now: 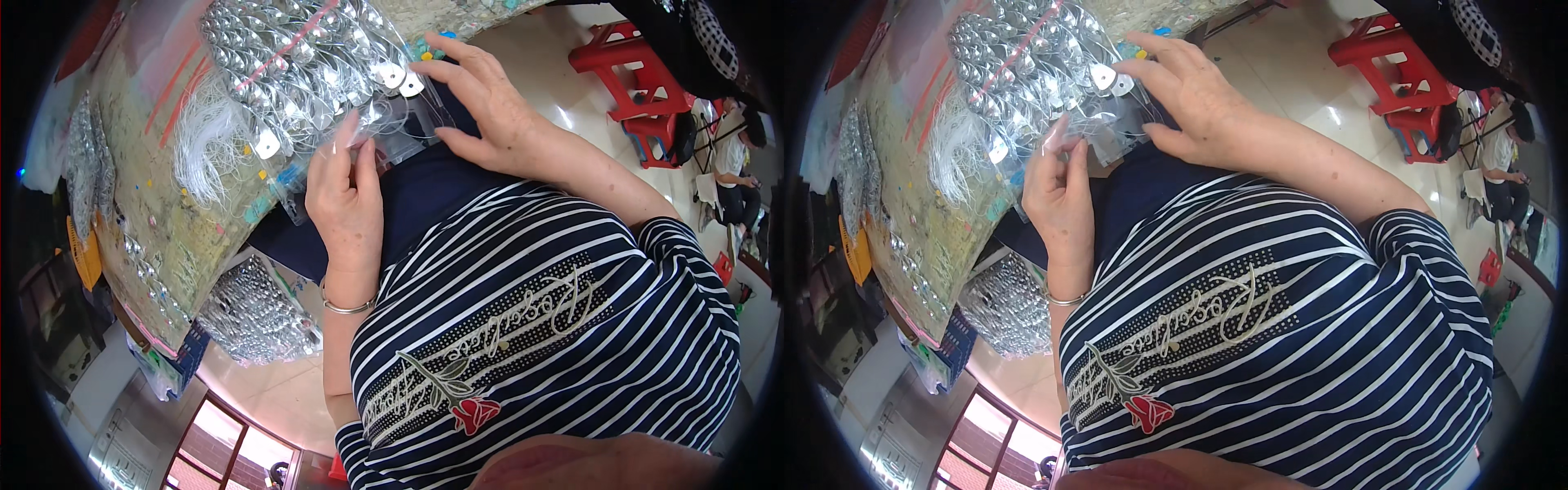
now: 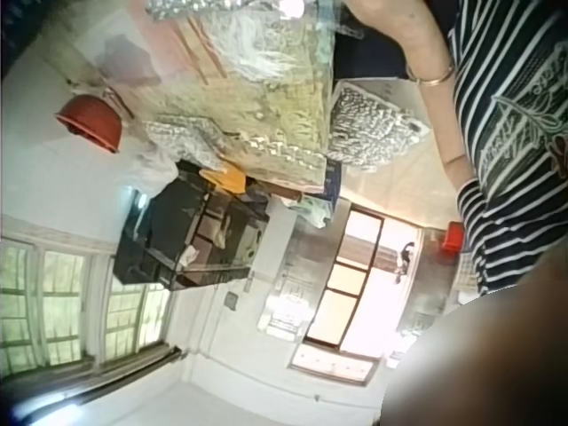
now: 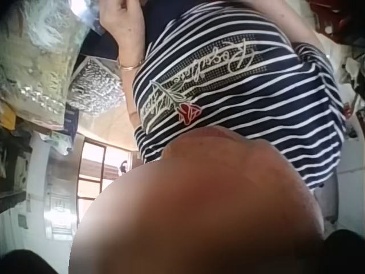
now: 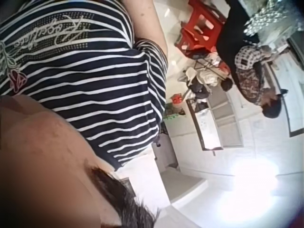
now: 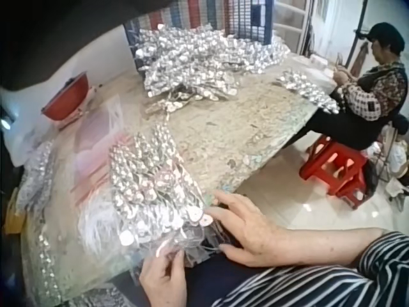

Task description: Assembling silver tinsel decorations by threading white strings and attaching red plastic components.

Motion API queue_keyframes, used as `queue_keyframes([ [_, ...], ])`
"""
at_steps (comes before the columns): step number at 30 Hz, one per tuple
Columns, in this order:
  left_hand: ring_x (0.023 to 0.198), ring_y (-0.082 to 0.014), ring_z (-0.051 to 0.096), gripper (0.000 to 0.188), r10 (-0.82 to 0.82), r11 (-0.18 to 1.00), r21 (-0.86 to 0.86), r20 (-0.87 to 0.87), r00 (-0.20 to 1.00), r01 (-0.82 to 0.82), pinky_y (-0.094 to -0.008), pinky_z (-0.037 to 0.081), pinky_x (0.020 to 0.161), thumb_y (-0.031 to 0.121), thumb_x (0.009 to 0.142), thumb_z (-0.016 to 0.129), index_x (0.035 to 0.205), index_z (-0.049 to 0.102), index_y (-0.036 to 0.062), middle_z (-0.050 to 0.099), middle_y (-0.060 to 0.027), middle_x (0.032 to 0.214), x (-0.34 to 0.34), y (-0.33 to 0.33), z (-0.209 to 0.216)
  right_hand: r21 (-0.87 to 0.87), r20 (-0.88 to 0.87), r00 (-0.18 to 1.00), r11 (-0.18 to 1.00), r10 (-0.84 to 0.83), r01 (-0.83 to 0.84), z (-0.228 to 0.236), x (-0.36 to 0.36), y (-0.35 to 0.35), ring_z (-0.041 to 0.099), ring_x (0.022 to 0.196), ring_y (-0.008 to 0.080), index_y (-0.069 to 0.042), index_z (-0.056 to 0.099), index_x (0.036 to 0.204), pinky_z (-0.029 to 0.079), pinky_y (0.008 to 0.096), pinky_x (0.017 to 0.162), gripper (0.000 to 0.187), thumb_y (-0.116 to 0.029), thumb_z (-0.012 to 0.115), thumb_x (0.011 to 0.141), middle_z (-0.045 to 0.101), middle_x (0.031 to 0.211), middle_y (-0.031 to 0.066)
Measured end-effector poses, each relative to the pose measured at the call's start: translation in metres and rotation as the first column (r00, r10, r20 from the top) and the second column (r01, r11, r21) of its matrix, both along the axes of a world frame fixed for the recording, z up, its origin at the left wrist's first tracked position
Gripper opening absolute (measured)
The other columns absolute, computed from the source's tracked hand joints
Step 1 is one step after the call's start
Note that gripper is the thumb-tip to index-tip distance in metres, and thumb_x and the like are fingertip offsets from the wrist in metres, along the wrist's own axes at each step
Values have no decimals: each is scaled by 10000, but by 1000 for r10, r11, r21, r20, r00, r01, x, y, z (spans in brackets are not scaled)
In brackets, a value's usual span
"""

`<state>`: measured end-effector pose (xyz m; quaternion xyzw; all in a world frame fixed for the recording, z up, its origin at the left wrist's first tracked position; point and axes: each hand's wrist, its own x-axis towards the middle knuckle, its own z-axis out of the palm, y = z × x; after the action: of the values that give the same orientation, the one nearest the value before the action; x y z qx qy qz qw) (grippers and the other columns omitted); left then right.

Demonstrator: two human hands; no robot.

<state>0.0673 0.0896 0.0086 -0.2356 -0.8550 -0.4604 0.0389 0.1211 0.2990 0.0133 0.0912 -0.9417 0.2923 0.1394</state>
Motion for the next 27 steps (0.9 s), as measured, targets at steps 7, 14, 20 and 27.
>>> queue_keyframes([
  [7, 589, -173, 552, 169, -29, 999, -45, -115, 993, 24, -296, 455, 559, 93, 800, 738, 968, 736, 117, 524, -58, 693, 3, -3, -1, -41, 62, 998, 999, -26, 29, 3, 12, 9, 346, 1346, 370, -105, 425, 1379, 323, 435, 1094, 662, -67, 691, 775, 324, 1490, 169],
  [14, 586, -230, 590, 107, -245, 916, -358, -140, 959, 182, -330, 472, 545, 207, 827, 706, 922, 741, 176, 550, -40, 635, 1, 9, 10, -36, 74, 997, 999, -20, 23, 4, 17, 9, 362, 1335, 367, -101, 435, 1370, 327, 434, 1092, 648, -85, 700, 779, 350, 1476, 165],
  [20, 603, -252, 630, 178, -213, 851, -514, -145, 966, 111, -358, 492, 542, 250, 867, 663, 1006, 717, 151, 608, -70, 646, -4, 0, 10, -42, 83, 996, 999, -17, 20, 5, 20, 11, 361, 1334, 367, -95, 435, 1371, 327, 439, 1094, 648, -84, 703, 781, 357, 1470, 167],
  [27, 615, -275, 637, 194, -114, 847, -531, -167, 979, 8, -379, 501, 551, 220, 880, 648, 1032, 697, 110, 635, -95, 675, -3, 1, 14, -69, 86, 996, 998, -7, 13, 7, 20, 12, 376, 1328, 361, -91, 436, 1368, 332, 436, 1092, 645, -91, 709, 783, 364, 1464, 165],
])
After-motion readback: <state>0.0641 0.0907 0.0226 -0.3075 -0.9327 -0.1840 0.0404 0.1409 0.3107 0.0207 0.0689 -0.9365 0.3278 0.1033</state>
